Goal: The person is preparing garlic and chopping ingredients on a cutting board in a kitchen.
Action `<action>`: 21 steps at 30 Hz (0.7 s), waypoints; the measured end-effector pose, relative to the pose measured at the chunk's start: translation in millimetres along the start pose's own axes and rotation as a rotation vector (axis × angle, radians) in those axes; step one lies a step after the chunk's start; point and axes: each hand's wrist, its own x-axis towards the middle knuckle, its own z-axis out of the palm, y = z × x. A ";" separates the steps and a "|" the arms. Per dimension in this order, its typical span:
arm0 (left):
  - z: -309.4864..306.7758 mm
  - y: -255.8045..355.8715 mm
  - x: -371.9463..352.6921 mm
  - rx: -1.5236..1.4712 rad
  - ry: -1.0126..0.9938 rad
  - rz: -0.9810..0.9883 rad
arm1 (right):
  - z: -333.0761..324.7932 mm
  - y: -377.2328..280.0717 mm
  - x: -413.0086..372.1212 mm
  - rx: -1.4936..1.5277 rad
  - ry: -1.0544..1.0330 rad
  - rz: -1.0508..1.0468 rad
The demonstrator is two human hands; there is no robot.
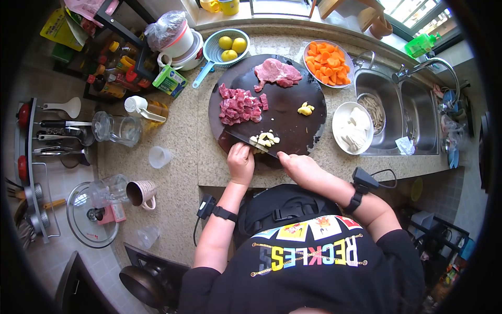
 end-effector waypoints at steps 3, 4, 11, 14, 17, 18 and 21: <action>-3.1 1.7 -3.0 0.027 -0.010 -0.008 | 12.1 4.7 3.3 0.029 0.048 -0.021; -3.9 3.8 -1.4 0.026 -0.002 0.002 | 11.2 9.1 2.6 0.048 0.069 -0.048; -5.1 29.6 23.5 -0.017 0.035 0.010 | -15.4 9.9 -33.7 0.271 0.254 0.003; 12.9 34.4 27.7 0.030 -0.048 0.069 | -15.5 19.6 -43.5 0.276 0.304 0.041; 18.9 50.3 31.9 0.104 -0.129 0.098 | -11.8 24.9 -53.5 0.271 0.320 0.104; 21.7 50.2 32.3 0.103 -0.130 0.101 | -11.7 27.1 -55.2 0.273 0.320 0.130; 27.0 48.5 31.2 0.089 -0.170 0.133 | -7.7 33.2 -60.8 0.298 0.340 0.148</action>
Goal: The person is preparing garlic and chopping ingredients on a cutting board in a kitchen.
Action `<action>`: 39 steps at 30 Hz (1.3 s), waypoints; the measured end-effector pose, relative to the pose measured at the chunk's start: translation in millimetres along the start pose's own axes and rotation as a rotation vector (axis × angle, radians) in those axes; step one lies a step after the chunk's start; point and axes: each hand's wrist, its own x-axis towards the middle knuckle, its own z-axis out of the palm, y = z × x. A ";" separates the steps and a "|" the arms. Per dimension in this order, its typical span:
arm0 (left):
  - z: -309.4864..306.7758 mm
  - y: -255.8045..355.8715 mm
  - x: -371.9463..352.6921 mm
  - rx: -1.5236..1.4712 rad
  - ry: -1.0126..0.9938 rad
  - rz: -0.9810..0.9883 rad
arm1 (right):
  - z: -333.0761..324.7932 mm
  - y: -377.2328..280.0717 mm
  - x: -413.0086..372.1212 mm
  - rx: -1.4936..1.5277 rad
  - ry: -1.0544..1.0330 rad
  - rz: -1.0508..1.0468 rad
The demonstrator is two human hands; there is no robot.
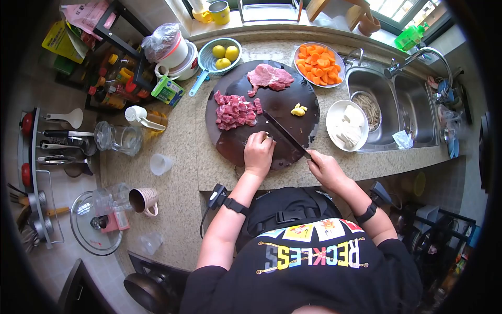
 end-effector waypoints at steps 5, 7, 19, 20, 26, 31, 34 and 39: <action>-9.6 -5.3 -9.6 -0.136 -0.050 0.055 | -3.6 1.4 -7.2 -0.002 -0.027 -0.001; -9.3 -8.7 -10.6 -0.120 -0.025 0.122 | -4.0 1.5 -9.0 -0.007 -0.035 -0.015; -8.6 -6.6 -15.0 -0.062 0.005 0.092 | -19.3 0.9 -4.9 -0.113 -0.189 -0.065; -8.5 -6.4 -15.5 -0.069 0.021 0.083 | -20.2 0.5 -4.6 -0.119 -0.198 -0.061; -5.3 -2.6 -18.1 -0.076 0.053 0.062 | -24.3 -2.1 -4.2 -0.093 -0.202 -0.058; -4.2 -3.1 -18.4 -0.055 0.070 0.062 | -28.6 -3.1 -6.2 -0.084 -0.259 -0.052; -4.2 -3.3 -17.7 -0.067 0.059 0.060 | -27.5 -2.5 -5.2 -0.039 -0.284 -0.026; -0.9 -4.6 -17.9 -0.083 0.094 0.061 | -26.1 -0.5 -3.2 0.008 -0.336 0.030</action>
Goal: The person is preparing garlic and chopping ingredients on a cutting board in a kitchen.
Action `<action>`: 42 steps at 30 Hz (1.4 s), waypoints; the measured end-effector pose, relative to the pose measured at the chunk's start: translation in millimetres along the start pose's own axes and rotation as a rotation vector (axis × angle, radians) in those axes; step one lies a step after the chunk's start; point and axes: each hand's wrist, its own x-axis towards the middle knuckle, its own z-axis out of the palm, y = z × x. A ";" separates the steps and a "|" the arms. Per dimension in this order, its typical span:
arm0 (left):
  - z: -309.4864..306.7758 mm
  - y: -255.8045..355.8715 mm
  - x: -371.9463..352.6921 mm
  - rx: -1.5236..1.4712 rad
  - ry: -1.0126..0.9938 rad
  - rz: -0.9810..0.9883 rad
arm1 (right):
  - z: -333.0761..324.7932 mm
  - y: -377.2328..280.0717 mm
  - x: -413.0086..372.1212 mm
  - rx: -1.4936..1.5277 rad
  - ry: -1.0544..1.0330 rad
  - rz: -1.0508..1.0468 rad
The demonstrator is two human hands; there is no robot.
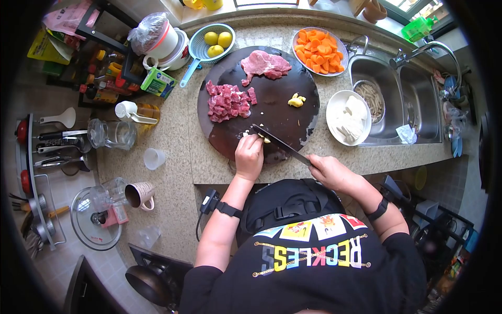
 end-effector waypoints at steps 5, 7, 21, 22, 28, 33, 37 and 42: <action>1.4 -1.3 -2.1 -0.017 0.017 -0.021 | 0.8 6.6 5.7 0.042 -0.062 0.025; 2.3 -2.8 -3.8 -0.021 0.021 -0.032 | 8.7 12.4 8.7 0.032 -0.061 0.005; -23.8 1.2 -3.9 -0.107 0.166 -0.232 | 35.1 -1.2 13.7 0.010 0.192 -0.022; -28.3 -0.8 -2.1 -0.142 0.186 -0.313 | 34.2 -2.9 14.2 0.041 0.232 -0.012; -24.5 -28.0 -11.6 -0.327 0.184 -0.513 | 33.9 -1.7 15.7 0.048 0.214 -0.044; -27.6 -25.0 -26.4 -0.353 0.120 -0.516 | 36.0 -4.4 10.0 0.021 0.193 -0.051; -36.7 -18.6 -27.0 -0.062 0.032 -0.326 | 36.3 -4.7 8.7 -0.044 0.152 -0.060; -29.7 -13.0 -21.9 -0.022 0.041 -0.364 | 33.4 -7.7 8.1 -0.061 0.128 -0.075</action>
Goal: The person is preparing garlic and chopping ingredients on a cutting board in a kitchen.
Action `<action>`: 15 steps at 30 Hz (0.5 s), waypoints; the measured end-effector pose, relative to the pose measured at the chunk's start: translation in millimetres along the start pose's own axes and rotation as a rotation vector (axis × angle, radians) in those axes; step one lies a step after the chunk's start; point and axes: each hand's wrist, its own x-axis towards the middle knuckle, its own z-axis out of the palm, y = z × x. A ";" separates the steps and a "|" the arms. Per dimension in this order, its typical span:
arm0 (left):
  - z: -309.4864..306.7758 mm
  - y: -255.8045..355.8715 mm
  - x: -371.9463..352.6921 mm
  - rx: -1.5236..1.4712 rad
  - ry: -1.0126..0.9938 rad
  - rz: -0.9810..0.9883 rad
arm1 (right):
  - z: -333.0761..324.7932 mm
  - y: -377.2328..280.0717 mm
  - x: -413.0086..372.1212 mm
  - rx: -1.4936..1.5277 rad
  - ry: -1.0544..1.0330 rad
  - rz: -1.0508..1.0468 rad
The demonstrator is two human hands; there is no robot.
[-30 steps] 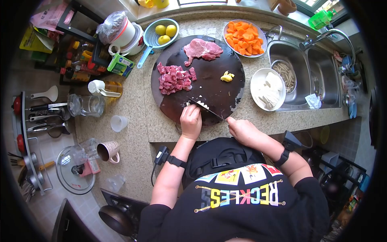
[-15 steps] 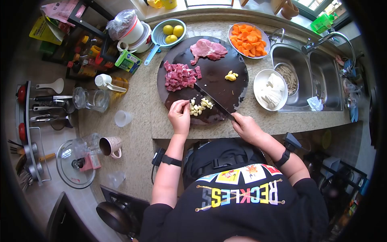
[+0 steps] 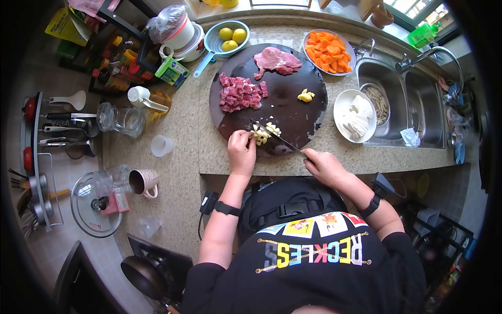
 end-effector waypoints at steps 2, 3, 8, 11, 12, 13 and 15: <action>4.4 1.6 1.4 0.039 0.031 0.001 | -1.5 -0.7 0.7 -0.019 -0.012 -0.002; 7.7 1.0 1.7 0.007 0.026 -0.001 | -2.3 -0.3 0.8 -0.029 -0.022 0.004; 10.1 5.8 -1.3 -0.069 0.031 -0.123 | -8.3 1.7 3.6 -0.064 -0.034 -0.031; 9.4 2.8 -6.2 -0.058 0.078 0.041 | -16.3 -2.3 4.8 -0.090 -0.058 -0.025; 9.5 2.1 -7.8 -0.058 0.078 0.040 | -18.9 -3.9 5.6 -0.133 -0.084 -0.018; 9.7 1.6 -9.2 -0.027 0.093 0.074 | -20.8 -5.3 6.5 -0.177 -0.110 -0.012; 9.9 2.1 -9.4 0.004 0.108 0.107 | -21.9 -8.0 8.8 -0.218 -0.123 -0.010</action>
